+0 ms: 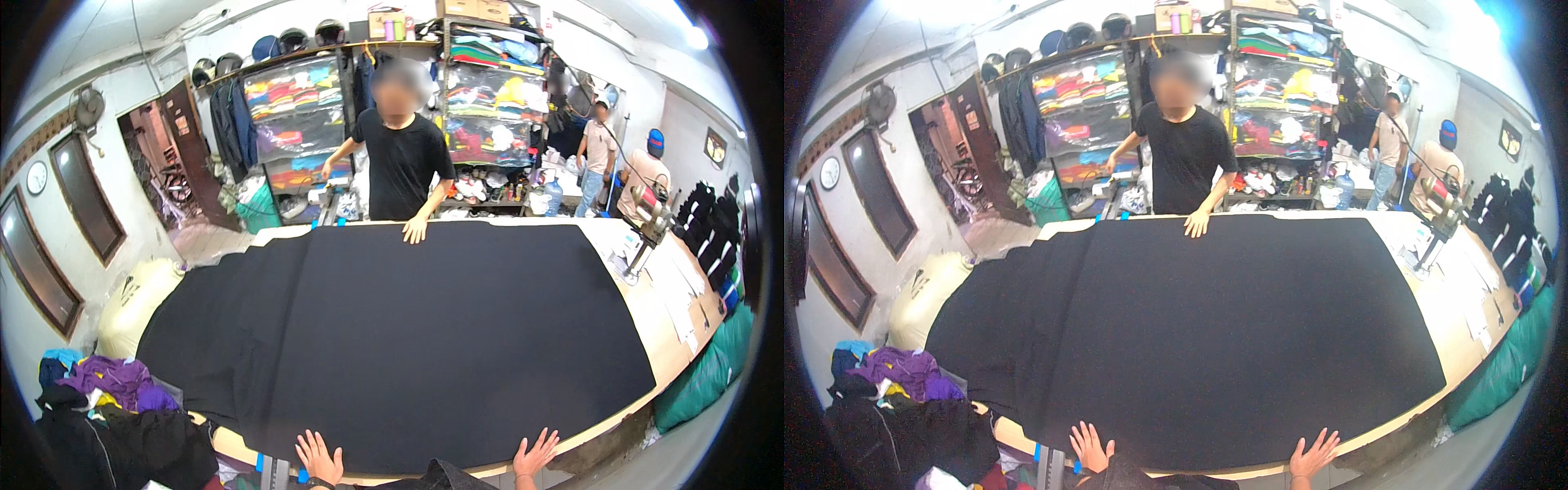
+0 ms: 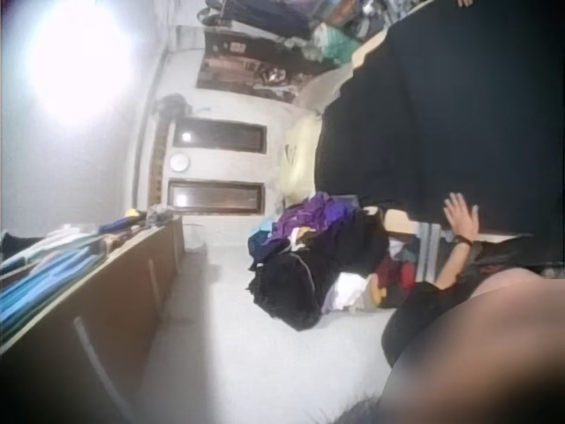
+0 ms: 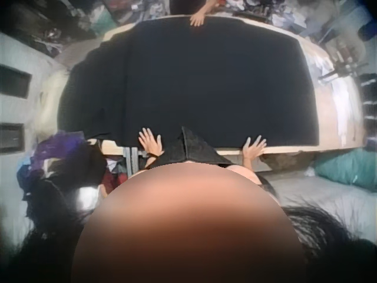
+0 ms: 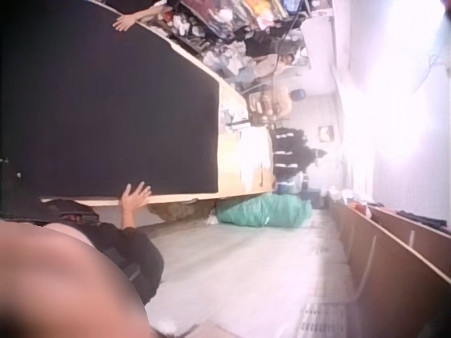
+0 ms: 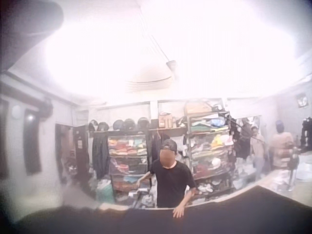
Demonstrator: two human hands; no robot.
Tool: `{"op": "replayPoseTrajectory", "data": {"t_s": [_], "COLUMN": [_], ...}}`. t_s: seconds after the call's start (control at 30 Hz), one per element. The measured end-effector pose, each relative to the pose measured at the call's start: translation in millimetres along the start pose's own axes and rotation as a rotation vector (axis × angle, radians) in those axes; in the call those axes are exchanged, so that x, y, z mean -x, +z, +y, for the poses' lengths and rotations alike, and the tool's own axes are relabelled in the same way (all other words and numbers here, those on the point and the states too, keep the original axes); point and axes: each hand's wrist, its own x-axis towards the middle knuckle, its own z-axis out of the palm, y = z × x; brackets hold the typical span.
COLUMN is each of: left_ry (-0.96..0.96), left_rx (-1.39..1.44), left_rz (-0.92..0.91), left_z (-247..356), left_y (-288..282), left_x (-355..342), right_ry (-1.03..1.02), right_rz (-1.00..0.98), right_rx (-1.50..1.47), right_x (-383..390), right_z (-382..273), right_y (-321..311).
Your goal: The person aligns and smooths a large black fabric on a table while a coworker operates an electric fabric cutter to make straight cuts. The person repeatedly lifts and repositions the fabric between cuts.
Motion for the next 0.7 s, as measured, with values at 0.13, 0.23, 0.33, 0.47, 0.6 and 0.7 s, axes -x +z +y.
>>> {"op": "replayPoseTrajectory", "data": {"t_s": [0.13,0.23,0.33,0.47,0.6,0.7], "left_ry": [-0.001,-0.037,-0.042,-0.110,-0.083,-0.004], "left_rx": [-0.050,0.133,0.147,0.215,0.415,0.630], "left_rz": [0.058,-0.030,-0.037,-0.163,-0.043,0.109], "left_z": [-21.6,-17.3,-9.2,-2.0,15.5,39.7], "left_y": [29.6,22.5,6.7,-23.8,-61.8,-83.1], "left_x": [42.2,56.1,63.1,64.2,40.0,-1.4], "right_ry": [-0.007,-0.170,-0.512,-0.882,-1.219,-1.485], "right_rz": [-0.014,0.104,0.150,-0.048,-0.343,-0.509], "right_rx": [0.044,0.064,-0.112,-0.222,-0.473,-0.429], "right_x": [-1.7,-6.2,-5.5,28.2,99.3,142.7], "right_z": [-1.3,-16.9,-65.1,-175.5,-277.3,-313.4], "right_y": [-3.6,-7.7,-3.5,16.4,29.7,36.7]}}
